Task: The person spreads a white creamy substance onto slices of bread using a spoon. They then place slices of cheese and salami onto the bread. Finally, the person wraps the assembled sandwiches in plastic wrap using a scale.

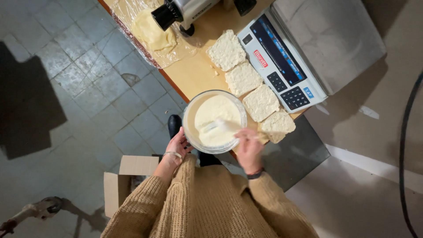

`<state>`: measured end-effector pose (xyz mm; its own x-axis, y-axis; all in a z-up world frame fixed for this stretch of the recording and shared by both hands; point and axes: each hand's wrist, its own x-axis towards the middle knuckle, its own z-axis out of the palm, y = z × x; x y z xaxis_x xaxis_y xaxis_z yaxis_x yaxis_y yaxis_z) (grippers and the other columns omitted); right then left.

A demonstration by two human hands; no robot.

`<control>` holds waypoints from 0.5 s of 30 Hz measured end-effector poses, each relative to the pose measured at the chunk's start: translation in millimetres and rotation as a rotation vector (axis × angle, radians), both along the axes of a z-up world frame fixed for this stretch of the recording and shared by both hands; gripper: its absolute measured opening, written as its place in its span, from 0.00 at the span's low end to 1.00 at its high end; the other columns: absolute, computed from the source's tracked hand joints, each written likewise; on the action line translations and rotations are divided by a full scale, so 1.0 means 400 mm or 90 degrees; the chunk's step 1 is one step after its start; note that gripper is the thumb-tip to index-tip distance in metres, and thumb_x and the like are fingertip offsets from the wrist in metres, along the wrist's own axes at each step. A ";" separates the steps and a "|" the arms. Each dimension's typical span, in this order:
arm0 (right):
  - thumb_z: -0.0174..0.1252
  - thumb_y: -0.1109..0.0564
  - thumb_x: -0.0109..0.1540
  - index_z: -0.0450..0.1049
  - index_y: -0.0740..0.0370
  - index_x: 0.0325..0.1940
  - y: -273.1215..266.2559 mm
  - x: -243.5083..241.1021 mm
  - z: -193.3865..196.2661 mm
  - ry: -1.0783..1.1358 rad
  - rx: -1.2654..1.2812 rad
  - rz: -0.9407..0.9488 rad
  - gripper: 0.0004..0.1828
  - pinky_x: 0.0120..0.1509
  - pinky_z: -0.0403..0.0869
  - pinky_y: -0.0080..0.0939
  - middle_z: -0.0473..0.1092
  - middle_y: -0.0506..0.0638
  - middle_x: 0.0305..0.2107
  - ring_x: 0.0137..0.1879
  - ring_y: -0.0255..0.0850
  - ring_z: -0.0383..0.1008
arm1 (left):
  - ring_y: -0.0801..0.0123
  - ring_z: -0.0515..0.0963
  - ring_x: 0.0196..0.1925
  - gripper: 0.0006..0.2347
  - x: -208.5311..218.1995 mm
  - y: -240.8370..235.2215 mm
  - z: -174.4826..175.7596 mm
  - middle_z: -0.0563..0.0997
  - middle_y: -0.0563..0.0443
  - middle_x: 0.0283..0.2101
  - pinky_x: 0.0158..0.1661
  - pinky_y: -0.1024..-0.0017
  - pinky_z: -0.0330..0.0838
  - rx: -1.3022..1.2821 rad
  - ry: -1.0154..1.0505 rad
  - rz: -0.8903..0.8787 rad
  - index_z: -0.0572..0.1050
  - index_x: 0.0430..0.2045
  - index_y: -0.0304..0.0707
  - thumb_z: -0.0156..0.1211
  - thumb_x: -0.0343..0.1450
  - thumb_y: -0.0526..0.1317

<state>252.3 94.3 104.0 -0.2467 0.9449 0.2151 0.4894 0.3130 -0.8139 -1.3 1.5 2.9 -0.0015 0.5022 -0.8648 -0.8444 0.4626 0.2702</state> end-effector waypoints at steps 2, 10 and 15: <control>0.50 0.66 0.69 0.71 0.67 0.46 -0.022 -0.048 0.053 0.006 -0.042 0.003 0.04 0.45 0.82 0.38 0.76 0.57 0.39 0.42 0.41 0.83 | 0.61 0.77 0.52 0.23 -0.003 -0.003 -0.002 0.80 0.47 0.51 0.54 0.52 0.71 -0.001 0.002 -0.007 0.75 0.52 0.40 0.57 0.72 0.57; 0.50 0.67 0.69 0.72 0.65 0.51 -0.063 0.052 -0.042 -0.032 0.153 0.050 0.09 0.45 0.82 0.33 0.77 0.55 0.45 0.44 0.44 0.82 | 0.56 0.74 0.56 0.24 0.000 -0.011 -0.041 0.78 0.45 0.53 0.56 0.50 0.68 0.019 -0.001 0.000 0.74 0.54 0.41 0.56 0.72 0.58; 0.52 0.65 0.71 0.71 0.65 0.52 -0.087 0.002 0.125 -0.035 0.123 0.257 0.06 0.50 0.82 0.43 0.75 0.57 0.44 0.48 0.47 0.79 | 0.57 0.73 0.60 0.26 -0.002 -0.005 -0.027 0.77 0.45 0.58 0.60 0.51 0.65 -0.002 0.012 -0.033 0.71 0.56 0.41 0.53 0.72 0.60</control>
<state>253.2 59.4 154.1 -0.6034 0.7141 0.3548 0.3372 0.6317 -0.6981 -2.0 -0.4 -7.9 0.0078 0.4990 -0.8666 -0.8141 0.5064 0.2843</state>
